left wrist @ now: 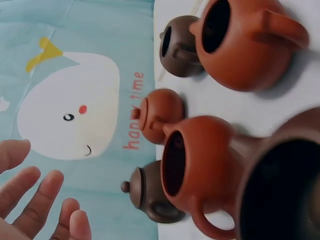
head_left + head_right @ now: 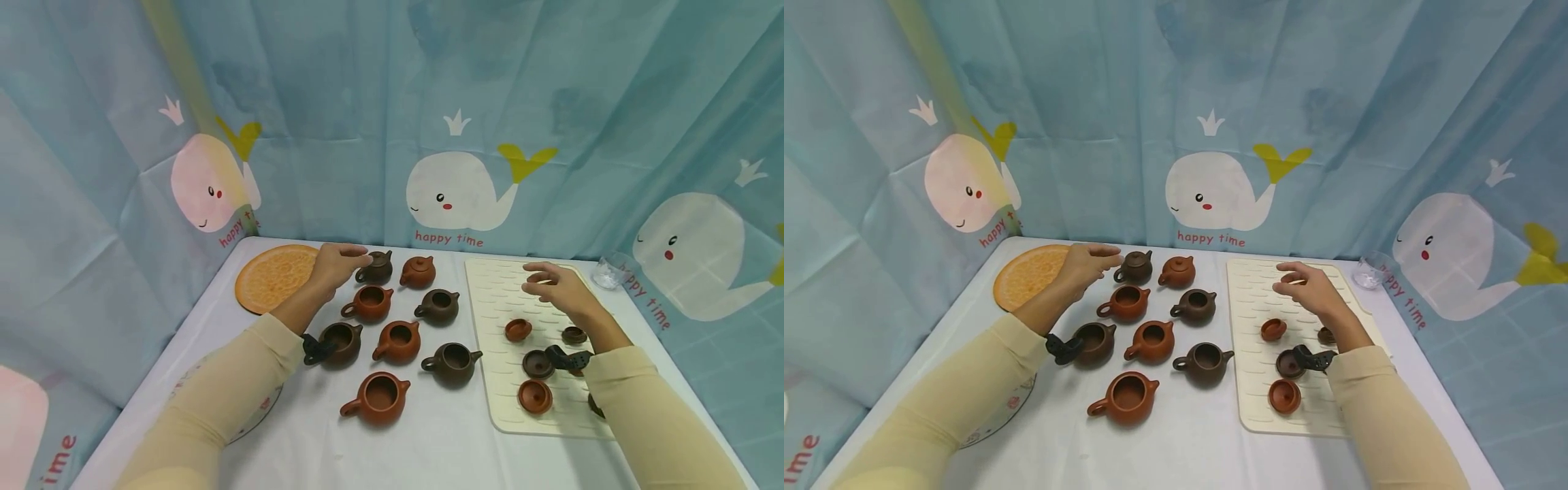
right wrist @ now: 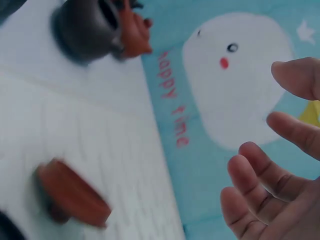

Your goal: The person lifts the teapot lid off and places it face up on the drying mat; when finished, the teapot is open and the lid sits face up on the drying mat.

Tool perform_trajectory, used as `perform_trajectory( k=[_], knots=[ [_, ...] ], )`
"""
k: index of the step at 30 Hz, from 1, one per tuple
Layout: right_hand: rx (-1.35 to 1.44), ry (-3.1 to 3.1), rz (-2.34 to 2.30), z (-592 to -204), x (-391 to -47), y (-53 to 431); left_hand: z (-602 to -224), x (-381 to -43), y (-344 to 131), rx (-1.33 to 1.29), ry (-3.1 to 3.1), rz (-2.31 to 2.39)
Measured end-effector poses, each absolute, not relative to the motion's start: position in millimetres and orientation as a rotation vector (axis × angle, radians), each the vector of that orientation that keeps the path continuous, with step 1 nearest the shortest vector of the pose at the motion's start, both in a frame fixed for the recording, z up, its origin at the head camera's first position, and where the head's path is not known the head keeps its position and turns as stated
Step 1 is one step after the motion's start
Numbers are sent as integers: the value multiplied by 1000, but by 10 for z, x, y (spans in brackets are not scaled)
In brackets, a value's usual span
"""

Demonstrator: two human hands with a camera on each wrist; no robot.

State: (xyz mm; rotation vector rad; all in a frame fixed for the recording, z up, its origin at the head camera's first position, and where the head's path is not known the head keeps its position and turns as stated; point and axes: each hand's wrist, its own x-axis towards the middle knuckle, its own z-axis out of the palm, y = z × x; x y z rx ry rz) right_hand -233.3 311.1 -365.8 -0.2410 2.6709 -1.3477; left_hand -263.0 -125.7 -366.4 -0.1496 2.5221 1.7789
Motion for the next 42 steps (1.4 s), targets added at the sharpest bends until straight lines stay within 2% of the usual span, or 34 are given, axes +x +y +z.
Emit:
perform_trajectory(
  k=[13,27,42],
  knots=[
    [-394,2626,-1488,-3514,-2593,2678,-3760,-2850,-925,-165,2466,1901],
    [-377,2517,-1675,-3764,-3010,2111,-4074,-3080,-678,-199,2559,1757],
    [-337,2539,-1711,-4086,-3243,1685,-4277,-3177,-399,-276,2638,1641]
  ],
)
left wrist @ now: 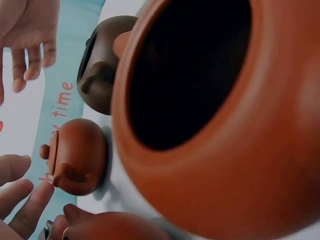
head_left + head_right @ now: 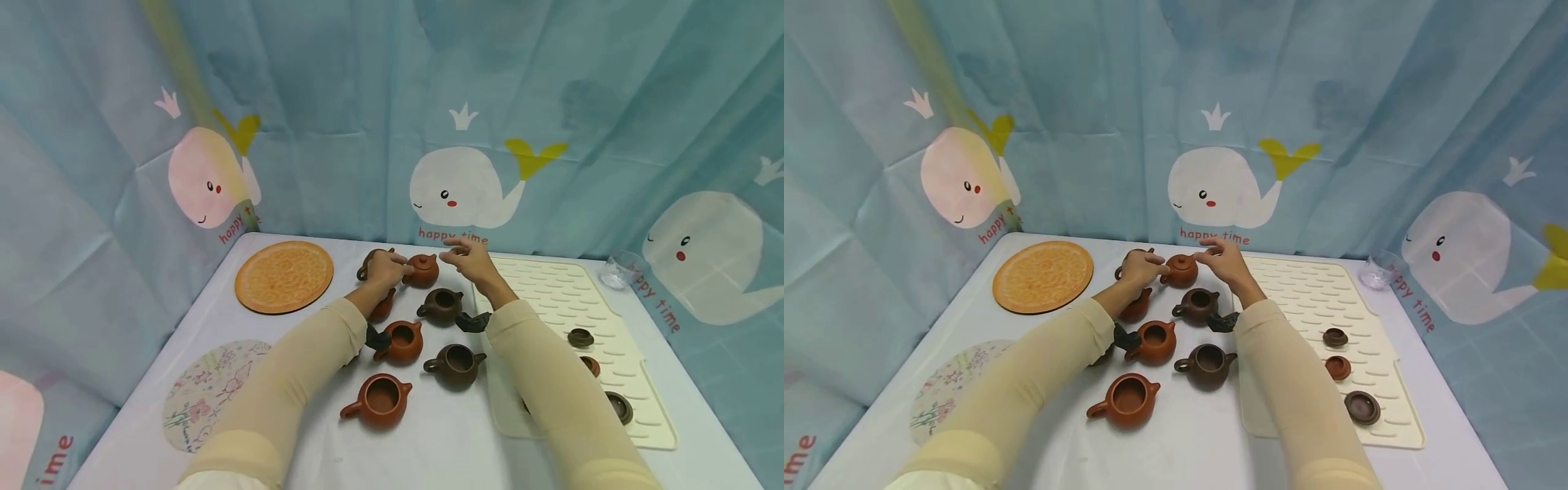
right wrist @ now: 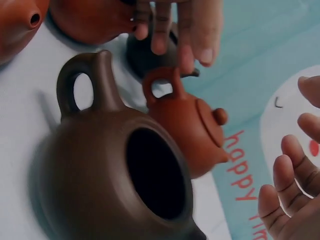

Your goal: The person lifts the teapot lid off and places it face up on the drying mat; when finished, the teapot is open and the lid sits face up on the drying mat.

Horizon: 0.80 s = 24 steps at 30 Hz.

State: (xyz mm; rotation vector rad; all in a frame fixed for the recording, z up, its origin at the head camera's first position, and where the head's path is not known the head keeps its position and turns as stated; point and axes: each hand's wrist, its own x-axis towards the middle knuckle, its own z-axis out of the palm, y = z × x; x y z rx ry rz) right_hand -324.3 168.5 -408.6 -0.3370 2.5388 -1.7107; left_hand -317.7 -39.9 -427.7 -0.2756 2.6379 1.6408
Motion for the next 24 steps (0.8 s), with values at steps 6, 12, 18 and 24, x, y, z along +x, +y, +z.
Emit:
perform_trajectory(
  k=[6,12,18,24],
  knots=[
    [-259,2546,-1680,-4129,-3281,1536,-4304,-3230,-341,-289,2734,1506],
    [-239,2576,-1676,-4232,-3378,1431,-4282,-3250,-305,-319,2813,1315],
    [-194,2586,-1647,-4290,-3382,1328,-4272,-3242,-305,-357,2842,1168],
    [-136,2675,-1547,-4325,-3400,1256,-4271,-3247,-301,-369,2854,1141]
  ],
)
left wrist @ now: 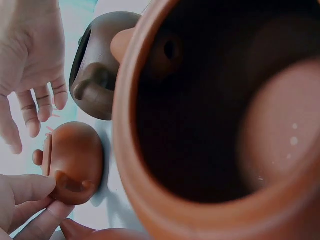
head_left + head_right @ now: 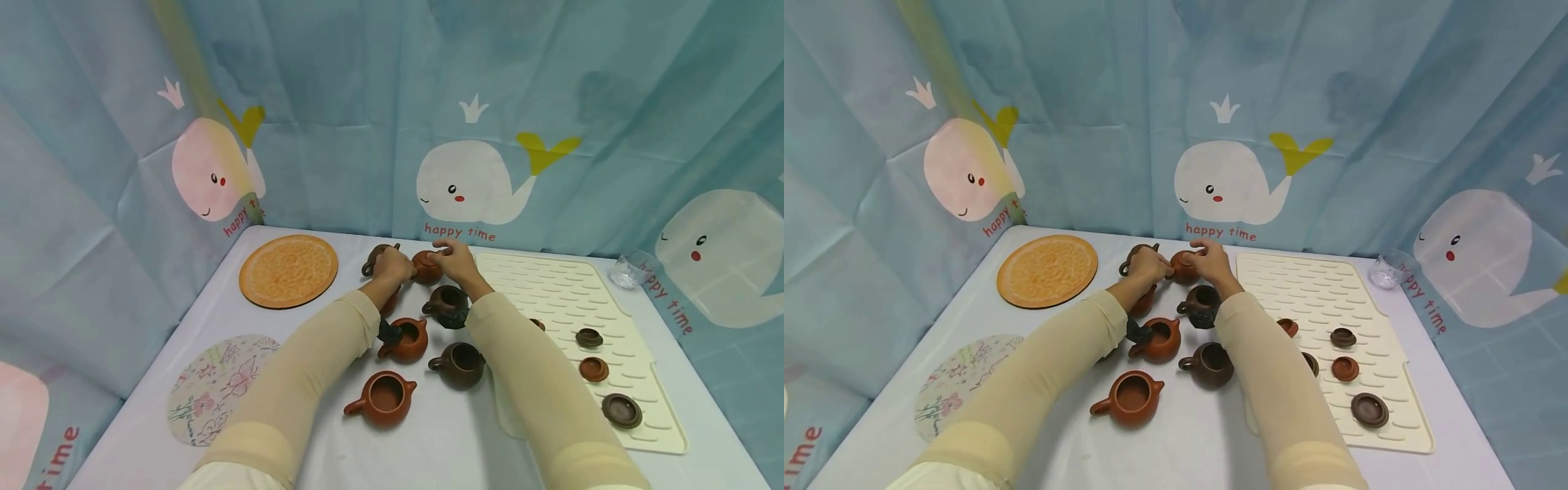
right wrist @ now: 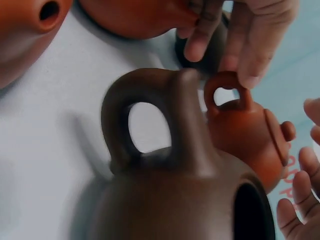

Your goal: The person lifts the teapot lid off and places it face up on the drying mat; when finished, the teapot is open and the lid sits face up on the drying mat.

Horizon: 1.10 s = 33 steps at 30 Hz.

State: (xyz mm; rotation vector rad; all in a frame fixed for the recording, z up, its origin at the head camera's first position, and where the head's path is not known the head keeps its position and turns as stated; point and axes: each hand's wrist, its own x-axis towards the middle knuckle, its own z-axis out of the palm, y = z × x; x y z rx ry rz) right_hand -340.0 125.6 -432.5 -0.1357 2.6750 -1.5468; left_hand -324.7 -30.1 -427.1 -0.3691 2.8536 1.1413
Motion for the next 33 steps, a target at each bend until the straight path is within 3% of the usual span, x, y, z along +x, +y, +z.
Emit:
perform_trajectory(
  k=[33],
  knots=[
    [-45,3056,-1286,-4497,-3466,1063,-4299,-3291,-311,-374,2847,1153]
  ],
)
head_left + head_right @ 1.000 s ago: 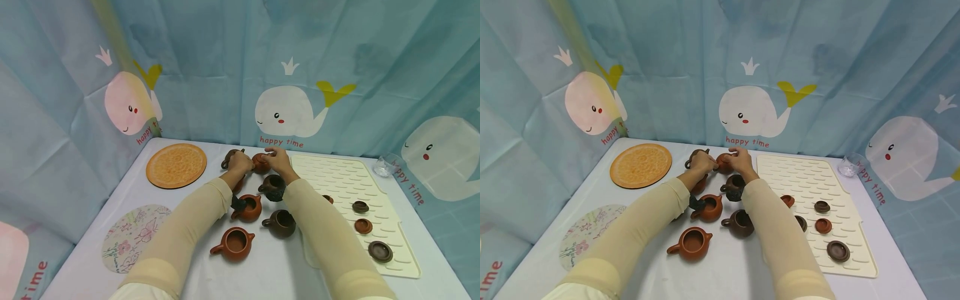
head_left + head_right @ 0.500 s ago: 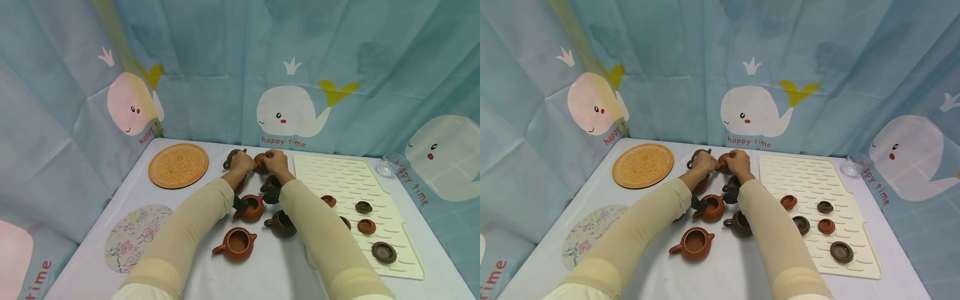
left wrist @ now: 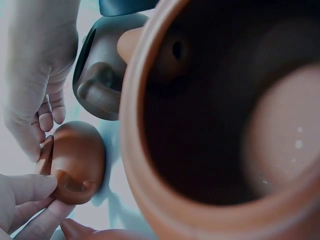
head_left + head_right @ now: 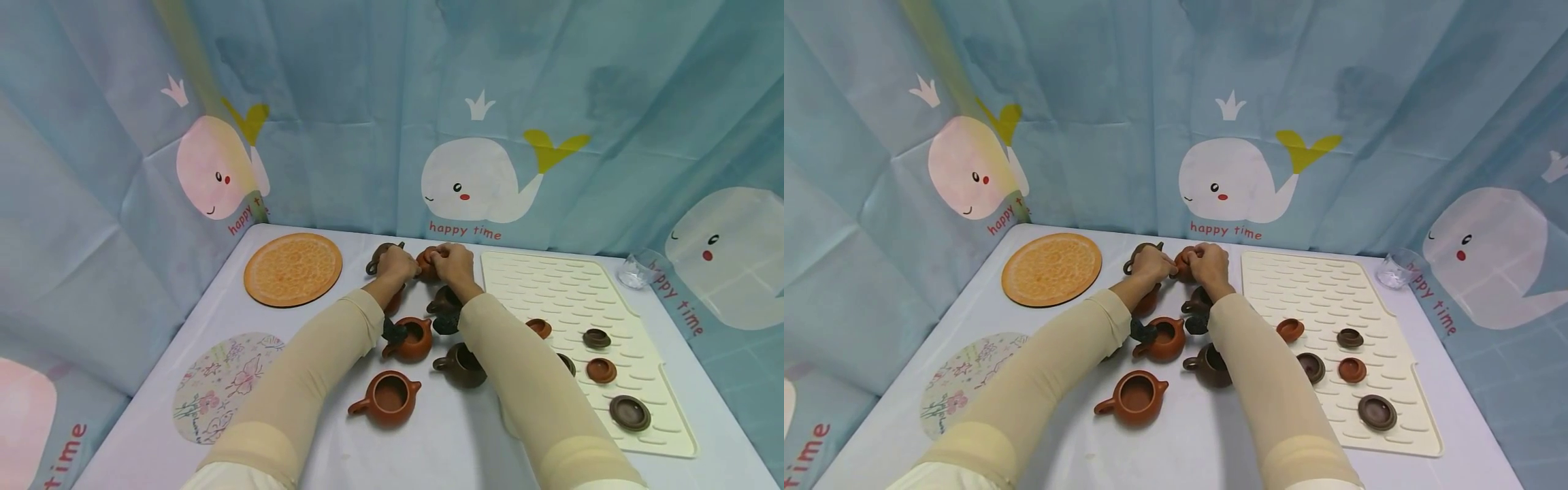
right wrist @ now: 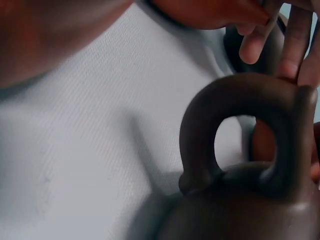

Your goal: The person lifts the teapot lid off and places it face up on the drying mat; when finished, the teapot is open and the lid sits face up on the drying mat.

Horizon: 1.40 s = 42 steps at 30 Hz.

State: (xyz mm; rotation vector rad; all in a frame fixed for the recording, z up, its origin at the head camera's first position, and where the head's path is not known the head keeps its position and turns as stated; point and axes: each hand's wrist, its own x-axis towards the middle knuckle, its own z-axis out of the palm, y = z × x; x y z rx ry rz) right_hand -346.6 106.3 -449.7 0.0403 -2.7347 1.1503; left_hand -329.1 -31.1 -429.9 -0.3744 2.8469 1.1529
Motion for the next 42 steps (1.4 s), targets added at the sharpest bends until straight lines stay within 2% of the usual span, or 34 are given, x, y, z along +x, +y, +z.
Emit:
perform_trajectory(
  k=[10,17,30,42],
  knots=[
    [-9,-2677,1228,-4454,-3417,1136,-4283,-3293,-291,-439,2813,1169],
    [-101,-2600,1484,-4461,-3403,1176,-4276,-3293,-288,-469,2790,1176],
    [7,-2431,1949,-4425,-3368,1179,-4263,-3299,-264,-513,2793,1132],
    [111,-2431,1951,-4410,-3355,1175,-4273,-3301,-278,-489,2781,1150]
  ],
)
